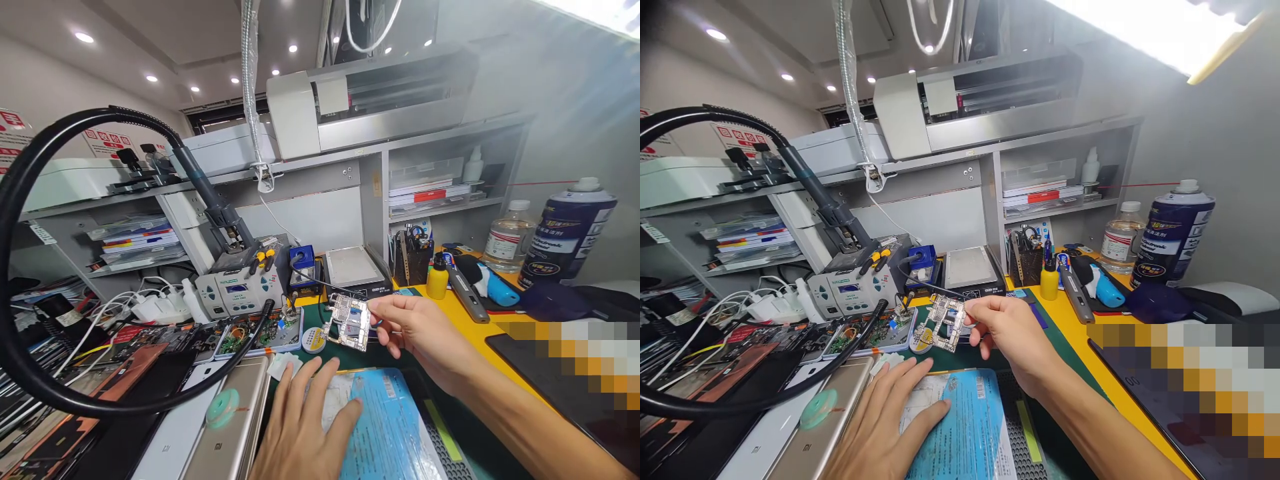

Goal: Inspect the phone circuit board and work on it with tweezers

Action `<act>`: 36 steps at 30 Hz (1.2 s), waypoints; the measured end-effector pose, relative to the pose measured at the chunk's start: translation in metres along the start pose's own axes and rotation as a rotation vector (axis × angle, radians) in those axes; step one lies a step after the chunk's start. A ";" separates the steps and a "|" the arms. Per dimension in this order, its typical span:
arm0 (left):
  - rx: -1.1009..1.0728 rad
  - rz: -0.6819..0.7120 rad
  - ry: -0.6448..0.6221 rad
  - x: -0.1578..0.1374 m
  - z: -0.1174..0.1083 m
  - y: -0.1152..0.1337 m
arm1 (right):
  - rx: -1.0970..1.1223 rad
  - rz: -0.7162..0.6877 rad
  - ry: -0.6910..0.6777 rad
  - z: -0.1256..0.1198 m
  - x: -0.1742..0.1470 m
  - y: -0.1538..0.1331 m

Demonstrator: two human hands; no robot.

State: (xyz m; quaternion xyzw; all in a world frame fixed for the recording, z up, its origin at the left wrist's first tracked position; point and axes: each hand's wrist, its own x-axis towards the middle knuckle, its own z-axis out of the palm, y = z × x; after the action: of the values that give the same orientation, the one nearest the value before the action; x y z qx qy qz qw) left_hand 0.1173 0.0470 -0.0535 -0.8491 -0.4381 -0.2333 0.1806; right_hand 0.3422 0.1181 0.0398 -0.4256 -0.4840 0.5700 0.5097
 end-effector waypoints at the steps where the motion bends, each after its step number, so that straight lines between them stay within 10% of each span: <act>1: 0.001 0.012 -0.013 0.002 -0.004 0.002 | -0.001 -0.001 0.001 0.000 0.000 0.000; 16: -0.155 -0.009 0.069 0.017 -0.068 -0.029 | -0.012 0.010 -0.008 -0.001 -0.001 0.001; 36: 0.024 0.154 -0.172 0.015 -0.051 -0.026 | -0.009 0.016 -0.010 -0.002 -0.001 0.002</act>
State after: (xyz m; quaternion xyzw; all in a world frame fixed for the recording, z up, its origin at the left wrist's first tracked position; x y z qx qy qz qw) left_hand 0.0912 0.0454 -0.0004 -0.8950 -0.3881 -0.1396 0.1698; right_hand 0.3438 0.1173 0.0375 -0.4290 -0.4858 0.5740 0.5005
